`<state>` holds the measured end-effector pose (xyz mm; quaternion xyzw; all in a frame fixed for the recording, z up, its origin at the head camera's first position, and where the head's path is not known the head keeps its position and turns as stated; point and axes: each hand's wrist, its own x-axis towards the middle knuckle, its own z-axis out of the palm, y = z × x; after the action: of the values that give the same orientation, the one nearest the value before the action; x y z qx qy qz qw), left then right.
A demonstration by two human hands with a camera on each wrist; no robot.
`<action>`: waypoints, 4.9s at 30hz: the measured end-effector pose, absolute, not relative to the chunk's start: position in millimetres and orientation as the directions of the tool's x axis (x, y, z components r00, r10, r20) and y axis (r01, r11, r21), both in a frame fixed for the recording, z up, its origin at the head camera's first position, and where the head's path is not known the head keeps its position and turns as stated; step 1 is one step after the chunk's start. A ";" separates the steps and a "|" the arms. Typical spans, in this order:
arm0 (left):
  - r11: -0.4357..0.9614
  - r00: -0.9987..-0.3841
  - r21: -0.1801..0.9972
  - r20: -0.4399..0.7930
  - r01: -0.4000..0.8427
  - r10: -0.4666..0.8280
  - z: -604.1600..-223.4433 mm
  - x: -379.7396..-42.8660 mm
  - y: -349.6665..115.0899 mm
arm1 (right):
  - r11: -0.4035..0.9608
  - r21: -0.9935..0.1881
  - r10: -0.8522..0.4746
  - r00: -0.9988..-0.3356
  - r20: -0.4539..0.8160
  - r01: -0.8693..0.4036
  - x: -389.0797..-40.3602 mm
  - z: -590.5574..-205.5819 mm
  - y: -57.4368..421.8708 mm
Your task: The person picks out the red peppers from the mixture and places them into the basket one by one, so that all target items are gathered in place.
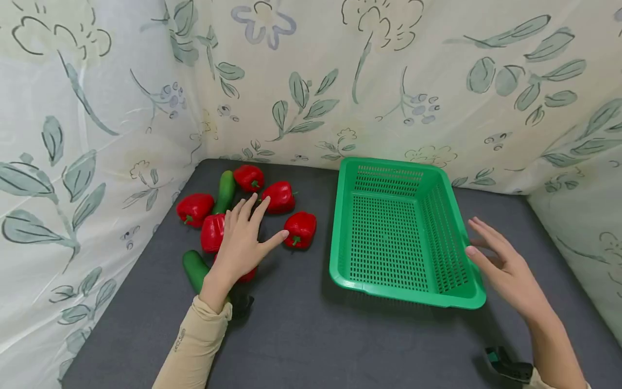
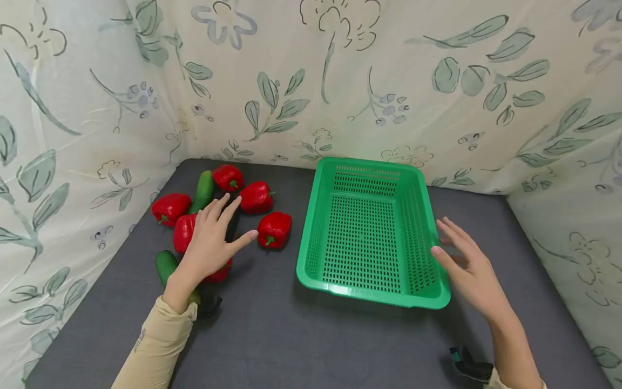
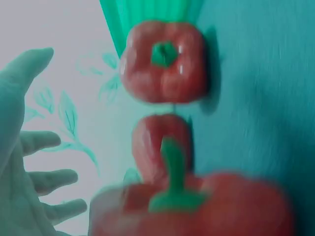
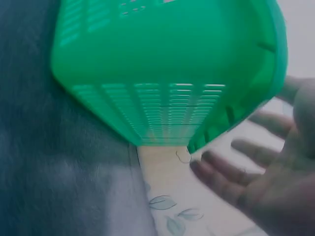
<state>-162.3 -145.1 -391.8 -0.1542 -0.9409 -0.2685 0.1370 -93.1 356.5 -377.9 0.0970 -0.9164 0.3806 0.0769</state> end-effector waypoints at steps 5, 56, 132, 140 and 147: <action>0.702 -0.918 0.622 0.381 0.346 0.115 -400.0 -149.2 -131.1 | 0.565 -0.779 -0.096 -0.959 0.266 -0.273 -86.0 -383.2 359.8; 0.390 -0.952 0.877 0.307 0.281 -0.003 -440.7 -163.1 -91.3 | 0.497 -0.843 -0.067 -0.978 0.199 -0.206 -85.3 -398.6 367.3; 0.097 -0.958 0.960 0.272 0.264 -0.085 -403.3 -136.8 -79.8 | 0.338 -0.915 -0.087 -0.976 0.201 -0.218 -81.8 -408.5 367.5; 0.065 -0.944 0.948 0.317 0.312 -0.090 -401.3 -136.6 -78.3 | 0.349 -0.913 -0.073 -0.977 0.198 -0.211 -81.3 -408.4 368.5; 0.046 -0.939 0.945 0.327 0.324 -0.105 -397.0 -134.7 -77.8 | 0.344 -0.917 -0.068 -0.979 0.192 -0.203 -81.3 -406.6 367.8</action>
<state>-134.7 -77.8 -397.0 -0.0775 -0.7062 -0.6862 0.1562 -81.3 367.8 -406.6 0.0829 -0.8177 0.5665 0.0598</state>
